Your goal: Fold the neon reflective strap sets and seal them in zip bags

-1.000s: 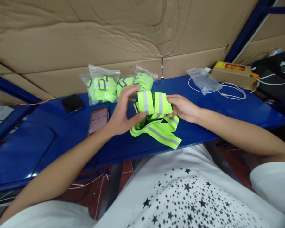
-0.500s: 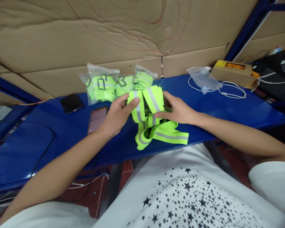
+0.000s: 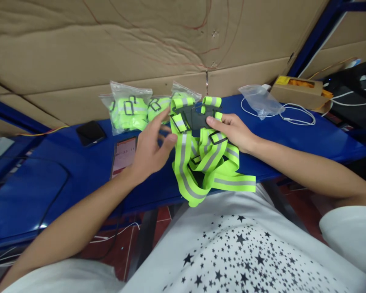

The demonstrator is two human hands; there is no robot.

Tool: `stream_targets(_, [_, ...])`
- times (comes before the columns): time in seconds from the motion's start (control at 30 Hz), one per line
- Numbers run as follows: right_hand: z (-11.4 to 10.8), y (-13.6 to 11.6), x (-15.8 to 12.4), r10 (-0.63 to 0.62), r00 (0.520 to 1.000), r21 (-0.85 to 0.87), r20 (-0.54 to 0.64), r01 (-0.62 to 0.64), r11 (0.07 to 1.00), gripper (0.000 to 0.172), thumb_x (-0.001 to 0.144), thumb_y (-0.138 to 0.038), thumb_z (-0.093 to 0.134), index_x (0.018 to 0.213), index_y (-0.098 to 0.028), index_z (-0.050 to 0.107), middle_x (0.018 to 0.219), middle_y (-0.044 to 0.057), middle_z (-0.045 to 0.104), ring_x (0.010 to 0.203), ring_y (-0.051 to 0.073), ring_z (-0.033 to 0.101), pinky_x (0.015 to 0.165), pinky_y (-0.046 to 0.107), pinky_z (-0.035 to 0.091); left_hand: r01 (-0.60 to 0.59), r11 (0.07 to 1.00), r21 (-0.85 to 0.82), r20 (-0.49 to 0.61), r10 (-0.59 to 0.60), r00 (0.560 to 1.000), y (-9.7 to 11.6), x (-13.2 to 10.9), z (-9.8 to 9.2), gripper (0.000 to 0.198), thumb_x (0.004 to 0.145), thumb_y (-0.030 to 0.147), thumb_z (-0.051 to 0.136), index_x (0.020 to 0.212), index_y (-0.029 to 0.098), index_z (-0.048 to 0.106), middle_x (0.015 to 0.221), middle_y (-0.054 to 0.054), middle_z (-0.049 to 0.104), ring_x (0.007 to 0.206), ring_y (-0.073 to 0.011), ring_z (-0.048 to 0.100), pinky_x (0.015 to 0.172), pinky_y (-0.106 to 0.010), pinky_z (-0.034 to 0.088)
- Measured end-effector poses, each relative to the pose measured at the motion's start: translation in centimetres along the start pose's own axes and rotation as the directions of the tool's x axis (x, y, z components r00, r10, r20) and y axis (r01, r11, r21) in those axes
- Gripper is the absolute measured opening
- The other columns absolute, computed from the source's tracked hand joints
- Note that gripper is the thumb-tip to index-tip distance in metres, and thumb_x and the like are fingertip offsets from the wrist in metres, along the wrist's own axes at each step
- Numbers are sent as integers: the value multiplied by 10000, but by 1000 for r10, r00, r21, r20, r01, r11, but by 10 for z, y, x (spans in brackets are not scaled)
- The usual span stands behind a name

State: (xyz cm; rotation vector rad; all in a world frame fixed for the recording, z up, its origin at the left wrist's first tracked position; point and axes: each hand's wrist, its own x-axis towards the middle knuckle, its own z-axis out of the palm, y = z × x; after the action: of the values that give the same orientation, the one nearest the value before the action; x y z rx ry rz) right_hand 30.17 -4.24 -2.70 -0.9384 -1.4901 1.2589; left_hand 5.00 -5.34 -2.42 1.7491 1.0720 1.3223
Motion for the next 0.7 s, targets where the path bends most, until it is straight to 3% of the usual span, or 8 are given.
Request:
stream_targets(0.1, [1,-4,0,88,995,104,35,-92,990,564,726,-760,785,723,-206,678,678,7,639,721,177,635,634,269,498,-361,862,356,98,350,932,0,-2,-2,838,780,496,865,1506,286,505,1625,-124,410,1484,-375,420,1194,-482,432])
stream_targets(0.17, [2,-6,-1,43,998,25,51,-44,999,625,743,-788,745,619,-196,586,596,-13,542,619,129,542,559,244,417,-482,733,479,150,473,868,-1,-1,-2,801,837,476,822,1521,276,458,1633,-146,364,1541,-380,333,1260,-552,341])
stream_targets(0.23, [3,-7,-3,-48,997,-109,56,54,993,706,774,-813,689,535,-195,443,531,-38,395,542,84,388,494,239,283,-540,630,558,157,559,814,-2,0,-2,815,868,524,779,1541,296,381,1634,-153,340,1548,-384,318,1245,-605,353])
stream_targets(0.33, [4,-4,-5,-175,983,-255,54,183,949,747,813,-812,641,529,-204,314,537,-56,263,541,66,251,491,263,156,-572,507,644,174,632,755,-1,-1,-4,762,879,559,758,1494,328,374,1662,-119,279,1554,-367,316,1209,-611,411])
stream_targets(0.47, [6,1,-7,-207,970,-338,128,238,910,697,836,-761,668,550,-193,382,556,-56,283,545,67,269,496,273,162,-655,340,675,319,665,675,1,-3,-6,406,935,421,724,1299,290,602,1676,-59,287,1564,-347,325,1246,-580,357])
stream_targets(0.53, [6,4,-8,-214,963,-382,162,261,887,674,862,-740,658,559,-183,430,561,-54,300,546,70,279,496,276,169,-702,309,641,372,675,637,-1,-3,-5,367,917,391,738,1258,290,646,1639,-77,374,1516,-357,414,1203,-563,405])
stream_targets(0.7, [4,9,-8,-273,937,-495,217,347,797,639,935,-698,595,580,-174,510,558,-42,362,547,88,343,511,268,255,-703,269,658,406,660,632,-4,-1,-5,373,874,442,769,1193,281,663,1516,-120,540,1383,-368,553,1097,-564,468])
